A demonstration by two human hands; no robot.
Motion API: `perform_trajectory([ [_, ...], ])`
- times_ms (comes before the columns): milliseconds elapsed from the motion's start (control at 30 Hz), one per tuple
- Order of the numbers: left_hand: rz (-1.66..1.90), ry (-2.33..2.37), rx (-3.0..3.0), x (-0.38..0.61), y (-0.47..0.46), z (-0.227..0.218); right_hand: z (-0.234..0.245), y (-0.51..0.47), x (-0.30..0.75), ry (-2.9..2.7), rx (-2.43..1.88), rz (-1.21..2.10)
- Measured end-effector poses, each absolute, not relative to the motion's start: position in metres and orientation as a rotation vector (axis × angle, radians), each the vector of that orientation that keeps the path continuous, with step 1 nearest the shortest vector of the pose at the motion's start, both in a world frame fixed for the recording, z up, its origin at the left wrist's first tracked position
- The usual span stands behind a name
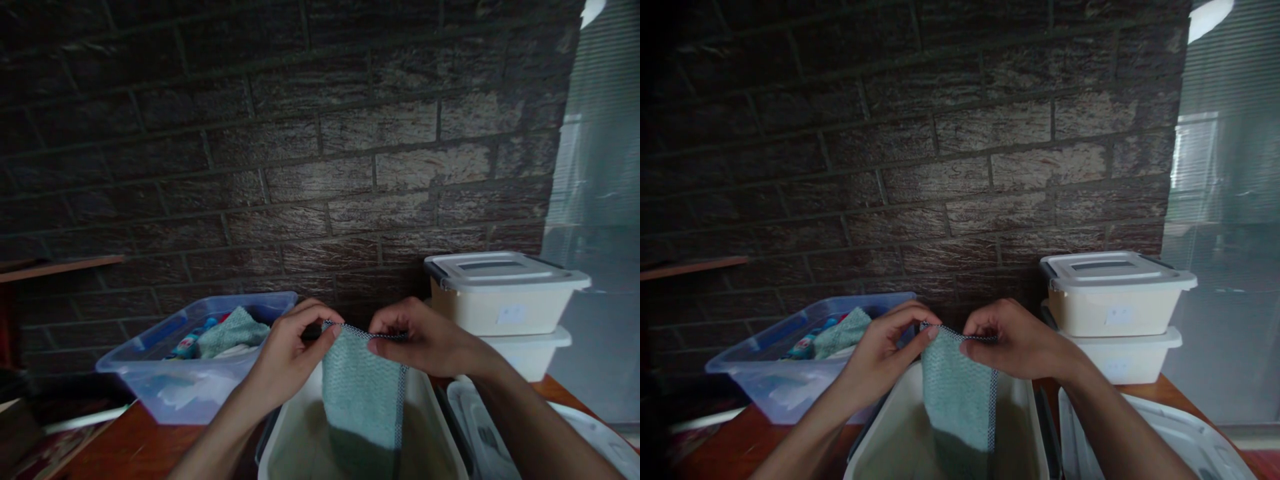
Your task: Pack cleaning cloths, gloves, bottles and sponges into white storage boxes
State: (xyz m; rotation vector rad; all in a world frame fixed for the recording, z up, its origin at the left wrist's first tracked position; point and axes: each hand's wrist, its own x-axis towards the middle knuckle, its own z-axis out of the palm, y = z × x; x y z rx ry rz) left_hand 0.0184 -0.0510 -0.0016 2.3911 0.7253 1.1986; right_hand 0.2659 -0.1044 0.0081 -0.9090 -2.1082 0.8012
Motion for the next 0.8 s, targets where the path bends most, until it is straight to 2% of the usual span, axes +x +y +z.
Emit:
perform_trajectory([
  [267,1.145,0.708,2.395,0.023,-0.061,0.001,0.006,-0.108,0.258,-2.112,-1.016,0.677],
  [467,1.122,0.638,2.074,0.03,-0.066,-0.008,0.009,-0.114,0.246,-2.148,-0.996,0.381],
  [600,0.844,0.501,1.873,0.03,-0.06,-0.013,0.012,-0.113,0.252,-2.023,-0.985,0.382],
  [800,0.559,0.556,1.872,0.026,-0.044,-0.021,0.019,-0.112,0.275,-1.817,-0.982,0.482],
])
